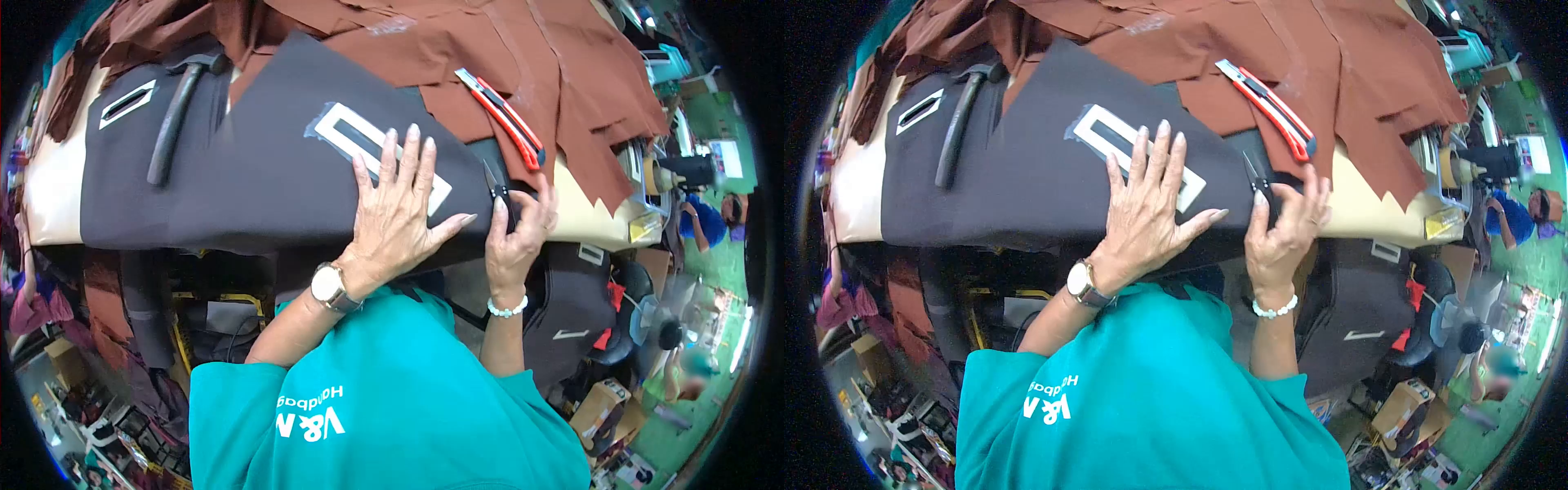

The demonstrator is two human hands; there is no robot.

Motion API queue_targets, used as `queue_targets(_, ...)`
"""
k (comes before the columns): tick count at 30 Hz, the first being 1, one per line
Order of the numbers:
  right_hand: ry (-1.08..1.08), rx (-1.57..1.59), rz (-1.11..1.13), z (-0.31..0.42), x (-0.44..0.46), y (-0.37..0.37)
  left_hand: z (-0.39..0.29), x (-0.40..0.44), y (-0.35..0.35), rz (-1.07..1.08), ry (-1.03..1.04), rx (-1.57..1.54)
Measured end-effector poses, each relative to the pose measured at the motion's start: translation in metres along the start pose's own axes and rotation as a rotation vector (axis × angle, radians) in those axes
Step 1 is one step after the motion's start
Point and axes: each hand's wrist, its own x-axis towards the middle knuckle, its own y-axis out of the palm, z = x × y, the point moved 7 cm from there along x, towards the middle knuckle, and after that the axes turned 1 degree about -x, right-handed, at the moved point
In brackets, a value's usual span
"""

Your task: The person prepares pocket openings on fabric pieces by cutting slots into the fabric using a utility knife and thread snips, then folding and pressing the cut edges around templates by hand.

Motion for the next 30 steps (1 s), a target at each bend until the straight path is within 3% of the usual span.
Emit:
queue_targets(3,-0.050,0.007,-0.137,0.008,0.026,-0.014,0.017,-0.001,-0.019,-0.073,-0.050,-0.095)
queue_targets(9,-0.193,-0.210,0.142,-0.001,0.101,0.023,0.068,-0.010,-0.042,-0.006,-0.236,0.120)
queue_targets(12,-0.145,-0.193,0.275,-0.006,0.111,0.036,0.070,-0.015,-0.040,-0.039,-0.214,0.113)
queue_targets(15,-0.094,-0.059,0.339,-0.007,0.121,0.032,0.071,-0.015,-0.041,-0.114,-0.234,0.062)
queue_targets(19,-0.148,0.267,0.224,0.039,0.115,-0.001,0.073,-0.016,-0.043,-0.113,-0.262,0.053)
queue_targets(26,-0.295,0.547,0.615,0.108,0.051,0.031,0.073,-0.017,-0.044,-0.132,-0.263,0.070)
queue_targets(30,-0.345,0.542,0.613,0.113,0.044,0.042,0.074,-0.018,-0.044,-0.139,-0.265,0.066)
